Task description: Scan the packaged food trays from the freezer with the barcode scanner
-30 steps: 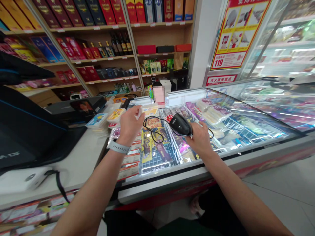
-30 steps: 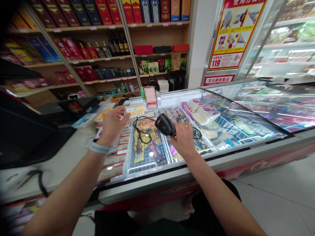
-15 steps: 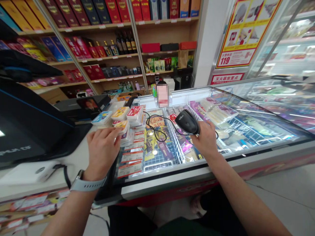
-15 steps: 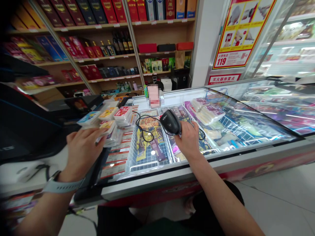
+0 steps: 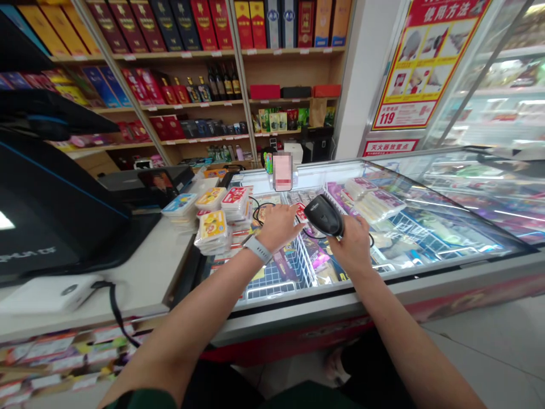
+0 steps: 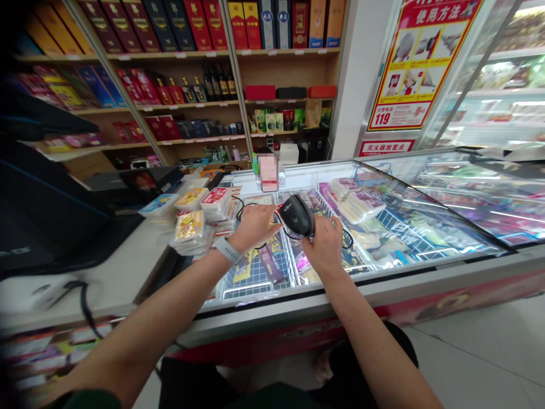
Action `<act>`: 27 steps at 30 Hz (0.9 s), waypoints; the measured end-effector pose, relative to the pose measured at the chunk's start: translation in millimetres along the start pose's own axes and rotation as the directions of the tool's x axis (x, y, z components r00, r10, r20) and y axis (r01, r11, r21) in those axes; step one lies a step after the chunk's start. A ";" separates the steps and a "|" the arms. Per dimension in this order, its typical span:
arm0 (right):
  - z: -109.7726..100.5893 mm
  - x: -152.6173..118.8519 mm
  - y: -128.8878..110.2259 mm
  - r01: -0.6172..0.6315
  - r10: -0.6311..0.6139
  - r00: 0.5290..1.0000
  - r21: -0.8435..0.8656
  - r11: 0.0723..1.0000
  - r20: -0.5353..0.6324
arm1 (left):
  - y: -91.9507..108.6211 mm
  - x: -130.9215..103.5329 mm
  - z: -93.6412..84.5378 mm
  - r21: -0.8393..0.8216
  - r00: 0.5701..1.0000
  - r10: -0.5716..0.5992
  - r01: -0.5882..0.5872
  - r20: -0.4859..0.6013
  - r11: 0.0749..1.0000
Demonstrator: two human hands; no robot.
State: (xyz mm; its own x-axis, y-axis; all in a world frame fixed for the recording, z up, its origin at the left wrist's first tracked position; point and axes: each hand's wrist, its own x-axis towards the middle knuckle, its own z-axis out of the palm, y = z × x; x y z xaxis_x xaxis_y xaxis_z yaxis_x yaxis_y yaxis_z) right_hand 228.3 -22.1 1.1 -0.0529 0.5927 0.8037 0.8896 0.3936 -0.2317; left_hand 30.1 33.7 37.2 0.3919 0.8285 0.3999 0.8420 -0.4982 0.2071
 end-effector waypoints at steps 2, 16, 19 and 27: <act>0.6 -0.2 1.2 0.015 -0.015 1.000 -0.005 1.000 0.003 | 3.9 25.4 21.6 -0.015 1.000 -0.017 0.017 0.025 1.000; 0.8 -0.7 4.3 0.029 -0.029 1.000 0.011 1.000 -0.003 | -0.1 45.1 46.3 -0.174 1.000 -0.009 0.008 -0.004 0.985; -1.1 -0.6 3.2 0.026 -0.026 1.000 0.012 1.000 -0.004 | -10.0 42.9 37.3 -0.265 0.998 -0.015 -0.003 -0.064 0.964; 0.9 -0.4 2.2 0.021 -0.021 0.999 0.009 1.000 0.025 | -57.1 33.1 17.4 -0.618 0.913 -0.361 0.174 -0.192 0.767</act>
State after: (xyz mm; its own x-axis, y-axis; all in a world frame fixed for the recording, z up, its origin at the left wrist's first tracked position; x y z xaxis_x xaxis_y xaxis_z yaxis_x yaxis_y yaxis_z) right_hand 229.9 -20.8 -0.2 -0.0827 0.6014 0.7947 0.8843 0.4120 -0.2198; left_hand 1.5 94.0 23.1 -0.0177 0.8871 0.4613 0.4848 -0.3959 0.7799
